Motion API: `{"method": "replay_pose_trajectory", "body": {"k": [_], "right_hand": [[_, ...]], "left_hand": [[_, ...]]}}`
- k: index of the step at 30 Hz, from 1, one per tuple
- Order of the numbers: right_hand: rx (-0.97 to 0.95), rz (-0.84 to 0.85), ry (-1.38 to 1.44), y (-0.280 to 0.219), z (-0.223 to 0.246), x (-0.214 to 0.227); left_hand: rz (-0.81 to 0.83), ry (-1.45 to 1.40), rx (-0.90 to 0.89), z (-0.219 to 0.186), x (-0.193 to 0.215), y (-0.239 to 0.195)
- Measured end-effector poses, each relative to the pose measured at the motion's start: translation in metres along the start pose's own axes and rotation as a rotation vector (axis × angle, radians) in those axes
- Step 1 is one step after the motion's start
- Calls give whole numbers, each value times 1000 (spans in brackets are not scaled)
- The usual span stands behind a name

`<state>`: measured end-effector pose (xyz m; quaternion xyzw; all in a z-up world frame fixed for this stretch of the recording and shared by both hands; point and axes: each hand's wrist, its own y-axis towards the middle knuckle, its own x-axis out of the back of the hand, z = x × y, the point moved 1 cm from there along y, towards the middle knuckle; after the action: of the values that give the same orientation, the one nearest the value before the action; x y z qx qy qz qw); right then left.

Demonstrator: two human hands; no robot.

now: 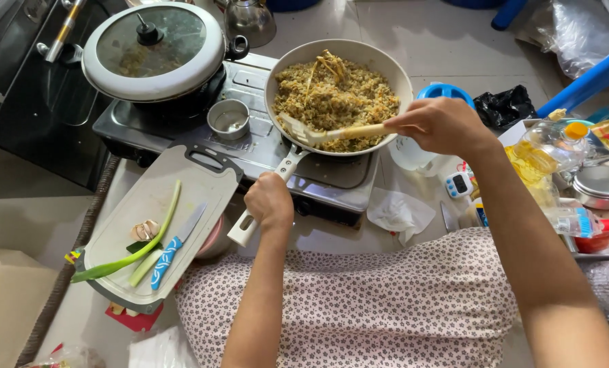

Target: Stirring and mixing a large portion of food in a frying pan using a wooden spatula on a portable stove.

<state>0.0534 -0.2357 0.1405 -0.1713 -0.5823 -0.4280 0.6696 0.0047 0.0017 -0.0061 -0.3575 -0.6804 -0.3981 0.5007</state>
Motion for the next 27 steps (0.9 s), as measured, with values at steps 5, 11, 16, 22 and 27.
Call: {"method": "replay_pose_trajectory", "body": {"k": [5,11,16,22,27], "right_hand": [[77,85,-362,50,24,-47],[-129,22,-606,69,29,-164],[-240,105,-473,65,-18,-133],[-540,5,311,6,-65,-82],[-768,-124,638,-38,-105,-79]], "left_hand": [[8,-37,13,1,1,1],[-16,-18,-4,4,-13,6],[-29,-32,-13,4,-6,1],[-13,-29,-11,1,6,-1],[18,9,-17,-1,10,-2]]}}
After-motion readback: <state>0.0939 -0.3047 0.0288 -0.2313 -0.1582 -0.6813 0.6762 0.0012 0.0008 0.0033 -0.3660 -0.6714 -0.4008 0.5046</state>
